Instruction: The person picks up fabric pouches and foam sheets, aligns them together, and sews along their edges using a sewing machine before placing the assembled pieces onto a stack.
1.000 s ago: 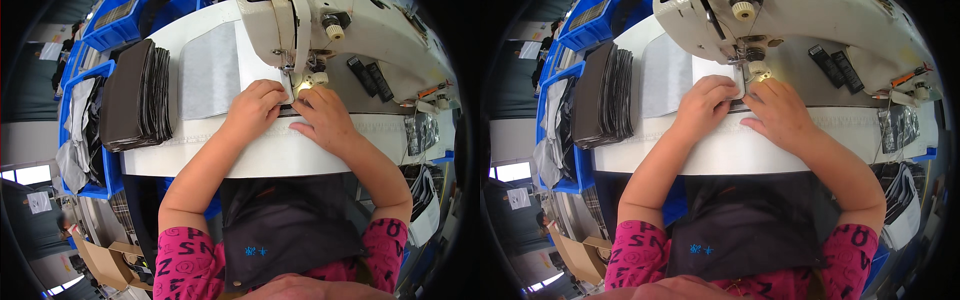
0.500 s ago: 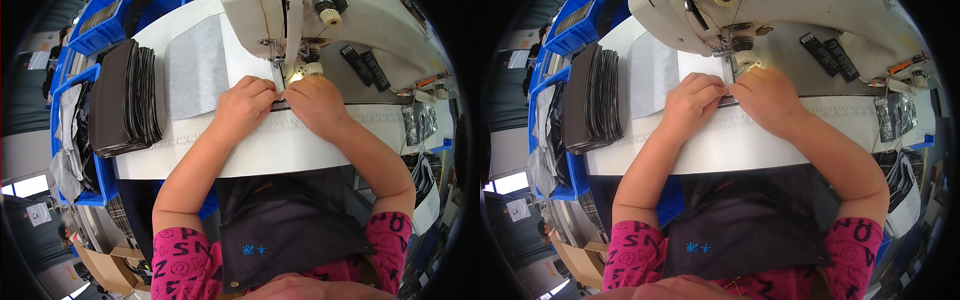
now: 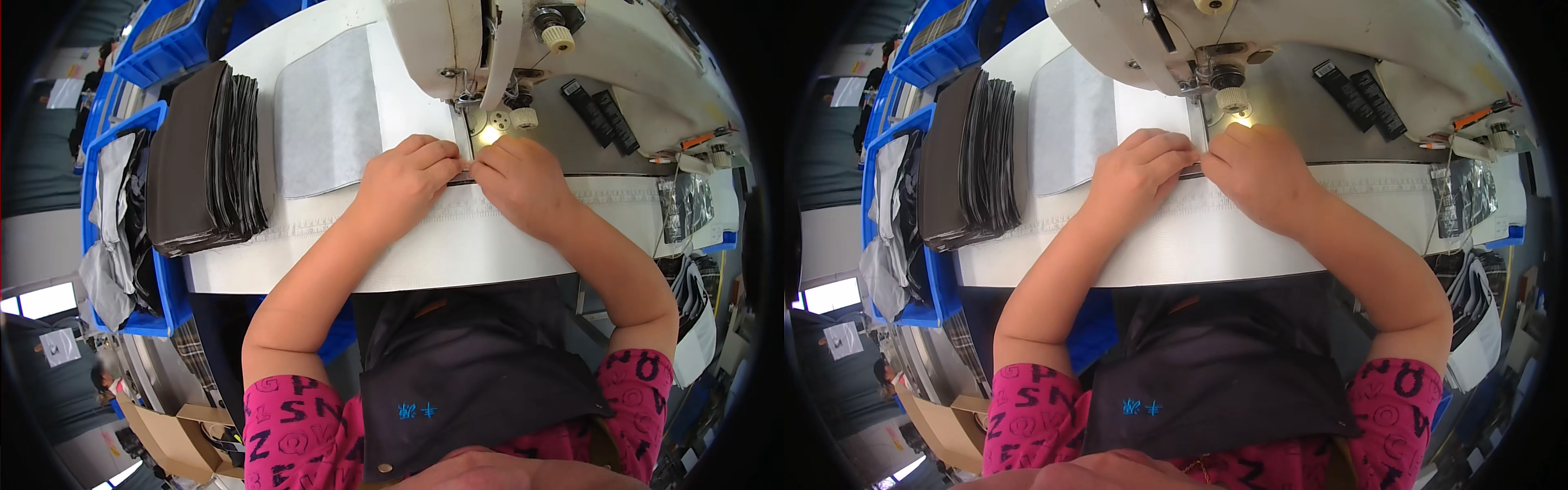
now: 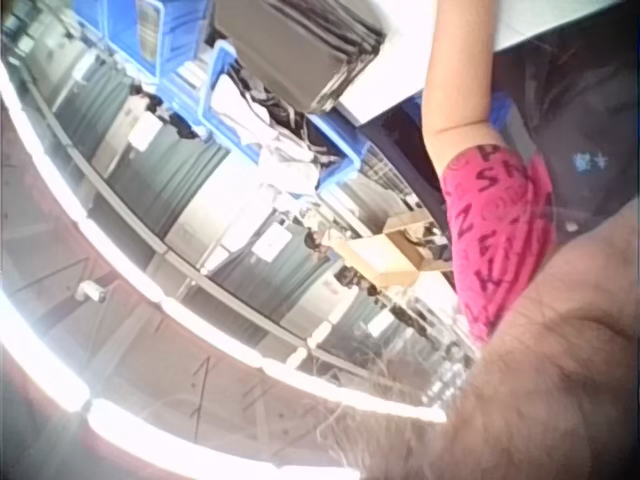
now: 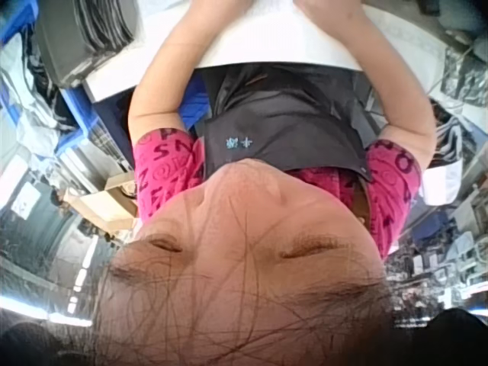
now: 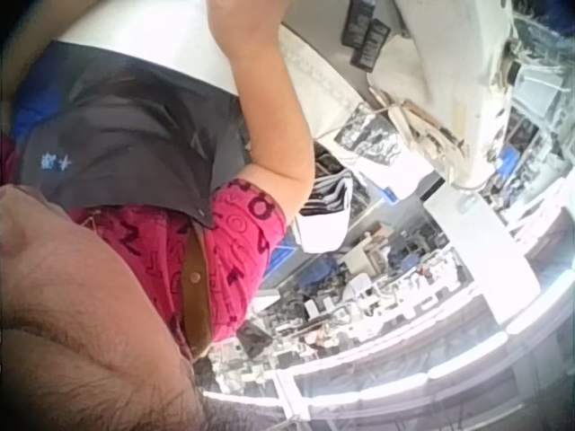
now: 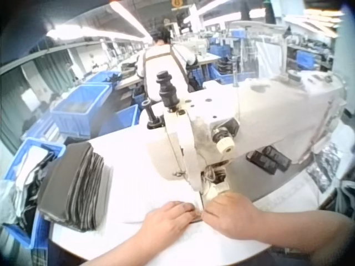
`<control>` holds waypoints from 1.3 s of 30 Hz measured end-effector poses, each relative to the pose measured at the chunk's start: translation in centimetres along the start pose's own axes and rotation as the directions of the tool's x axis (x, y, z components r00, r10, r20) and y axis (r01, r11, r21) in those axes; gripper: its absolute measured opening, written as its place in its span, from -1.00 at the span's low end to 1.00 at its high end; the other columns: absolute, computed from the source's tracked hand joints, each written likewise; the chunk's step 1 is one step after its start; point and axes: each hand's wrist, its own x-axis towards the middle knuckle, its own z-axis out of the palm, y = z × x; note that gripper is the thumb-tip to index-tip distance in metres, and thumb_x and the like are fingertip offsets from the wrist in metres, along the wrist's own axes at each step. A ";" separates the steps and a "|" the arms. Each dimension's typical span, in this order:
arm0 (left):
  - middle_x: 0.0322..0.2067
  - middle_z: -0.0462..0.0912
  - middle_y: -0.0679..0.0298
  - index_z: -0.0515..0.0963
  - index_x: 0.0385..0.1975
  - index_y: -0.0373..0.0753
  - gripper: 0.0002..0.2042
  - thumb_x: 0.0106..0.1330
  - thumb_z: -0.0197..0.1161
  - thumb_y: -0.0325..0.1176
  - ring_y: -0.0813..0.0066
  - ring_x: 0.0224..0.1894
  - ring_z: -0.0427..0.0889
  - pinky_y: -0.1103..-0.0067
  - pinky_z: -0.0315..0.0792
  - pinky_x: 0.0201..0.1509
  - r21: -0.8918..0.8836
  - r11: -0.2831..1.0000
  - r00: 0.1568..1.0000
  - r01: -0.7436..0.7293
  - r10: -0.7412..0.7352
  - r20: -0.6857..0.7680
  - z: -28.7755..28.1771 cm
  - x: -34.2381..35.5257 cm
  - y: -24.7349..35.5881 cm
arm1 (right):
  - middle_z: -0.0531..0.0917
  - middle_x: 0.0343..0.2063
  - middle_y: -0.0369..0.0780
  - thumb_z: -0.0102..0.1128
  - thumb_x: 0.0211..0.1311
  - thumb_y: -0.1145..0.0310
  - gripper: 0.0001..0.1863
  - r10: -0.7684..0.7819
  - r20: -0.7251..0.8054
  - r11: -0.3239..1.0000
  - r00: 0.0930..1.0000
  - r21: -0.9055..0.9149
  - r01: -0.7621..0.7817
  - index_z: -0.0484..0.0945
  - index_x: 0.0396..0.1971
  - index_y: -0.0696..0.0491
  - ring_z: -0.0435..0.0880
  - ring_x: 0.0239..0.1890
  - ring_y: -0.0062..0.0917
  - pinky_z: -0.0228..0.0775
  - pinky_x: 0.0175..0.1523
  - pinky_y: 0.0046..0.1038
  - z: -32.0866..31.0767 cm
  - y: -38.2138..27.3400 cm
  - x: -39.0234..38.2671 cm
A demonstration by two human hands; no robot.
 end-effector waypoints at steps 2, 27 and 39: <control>-0.12 0.75 0.46 0.74 -0.23 -0.10 -0.79 0.11 0.41 -0.45 0.45 -0.06 0.71 0.52 0.66 -0.19 -0.010 1.000 1.000 0.000 0.000 -0.008 -0.2 -0.2 0.1 | 0.51 -0.45 -0.29 0.29 -0.04 0.45 -0.89 -0.003 -0.011 1.000 1.000 -0.010 0.003 0.54 -0.48 0.03 0.58 -0.32 -0.39 0.46 -0.28 -0.32 -0.2 -0.2 -0.2; -0.01 0.78 0.41 0.78 -0.12 -0.11 -0.65 0.12 0.31 -0.63 0.29 -0.09 0.77 0.45 0.68 -0.10 -0.071 0.996 0.998 0.059 -0.060 -0.007 0.6 1.4 -3.5 | 0.56 -0.38 -0.30 0.48 0.12 0.28 -0.54 0.211 0.100 0.968 0.972 -0.155 -0.195 0.68 0.05 0.05 0.58 -0.27 -0.41 0.35 -0.12 -0.31 -0.8 -0.5 0.6; -0.18 0.78 0.33 0.78 -0.09 -0.07 -0.65 0.17 0.32 -0.62 0.24 -0.21 0.75 0.42 0.65 -0.19 -0.037 0.996 0.996 0.080 -0.082 -0.030 1.2 2.6 -5.1 | 0.56 -0.36 -0.32 0.47 0.13 0.27 -0.54 0.240 0.094 0.964 0.966 -0.139 -0.226 0.69 0.07 -0.01 0.56 -0.24 -0.42 0.32 -0.09 -0.30 -0.6 -0.4 0.5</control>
